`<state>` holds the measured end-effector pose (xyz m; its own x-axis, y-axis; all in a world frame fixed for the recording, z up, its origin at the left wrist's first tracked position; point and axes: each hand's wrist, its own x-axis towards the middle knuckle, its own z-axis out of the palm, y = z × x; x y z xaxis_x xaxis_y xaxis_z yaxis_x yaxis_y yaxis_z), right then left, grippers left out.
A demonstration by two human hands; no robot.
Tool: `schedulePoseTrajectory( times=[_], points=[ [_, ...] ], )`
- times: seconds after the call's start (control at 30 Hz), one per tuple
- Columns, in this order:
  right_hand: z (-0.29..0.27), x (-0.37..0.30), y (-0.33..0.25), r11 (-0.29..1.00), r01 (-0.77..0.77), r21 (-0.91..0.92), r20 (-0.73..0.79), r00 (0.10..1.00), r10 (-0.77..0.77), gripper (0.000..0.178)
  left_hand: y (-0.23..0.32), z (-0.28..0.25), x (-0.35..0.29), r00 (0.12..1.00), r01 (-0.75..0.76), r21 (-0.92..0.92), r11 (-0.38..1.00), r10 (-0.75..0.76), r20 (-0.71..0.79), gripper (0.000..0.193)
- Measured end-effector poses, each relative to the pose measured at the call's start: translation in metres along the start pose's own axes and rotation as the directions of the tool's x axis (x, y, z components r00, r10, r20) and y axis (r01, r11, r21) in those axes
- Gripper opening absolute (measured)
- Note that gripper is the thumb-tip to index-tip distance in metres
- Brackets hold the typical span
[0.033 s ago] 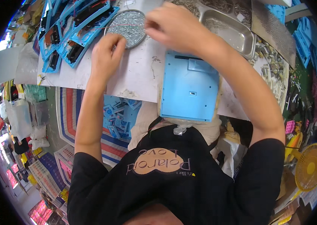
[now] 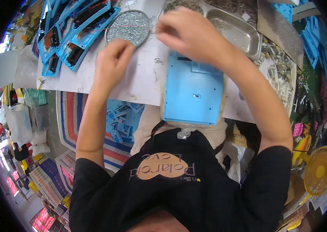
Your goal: Soldering internal components and assembling the plastic casing of a blue electronic device.
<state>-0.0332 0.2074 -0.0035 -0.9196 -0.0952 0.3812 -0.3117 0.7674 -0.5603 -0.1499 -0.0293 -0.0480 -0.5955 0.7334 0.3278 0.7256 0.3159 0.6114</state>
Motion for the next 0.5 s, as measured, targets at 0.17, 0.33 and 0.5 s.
schedulePoseTrajectory(
  times=[0.17, 0.33, 0.5],
  points=[
    [-0.042, -0.088, -0.034, 0.946, -0.28, 0.164, -0.025, 0.957, 0.287, 0.009, 0.067, 0.013, -0.02, 0.947, 0.176, -0.367, 0.914, -0.055, 0.317, 0.011],
    [-0.045, -0.12, -0.043, 0.946, -0.284, 0.154, -0.079, 0.951, 0.299, 0.009, 0.068, 0.017, -0.012, 0.915, 0.182, -0.336, 0.924, -0.034, 0.402, 0.017],
    [-0.046, -0.134, -0.048, 0.946, -0.291, 0.142, -0.103, 0.946, 0.307, 0.01, 0.068, 0.014, 0.005, 0.884, 0.056, -0.198, 0.979, 0.043, 0.466, 0.024]
  ],
)
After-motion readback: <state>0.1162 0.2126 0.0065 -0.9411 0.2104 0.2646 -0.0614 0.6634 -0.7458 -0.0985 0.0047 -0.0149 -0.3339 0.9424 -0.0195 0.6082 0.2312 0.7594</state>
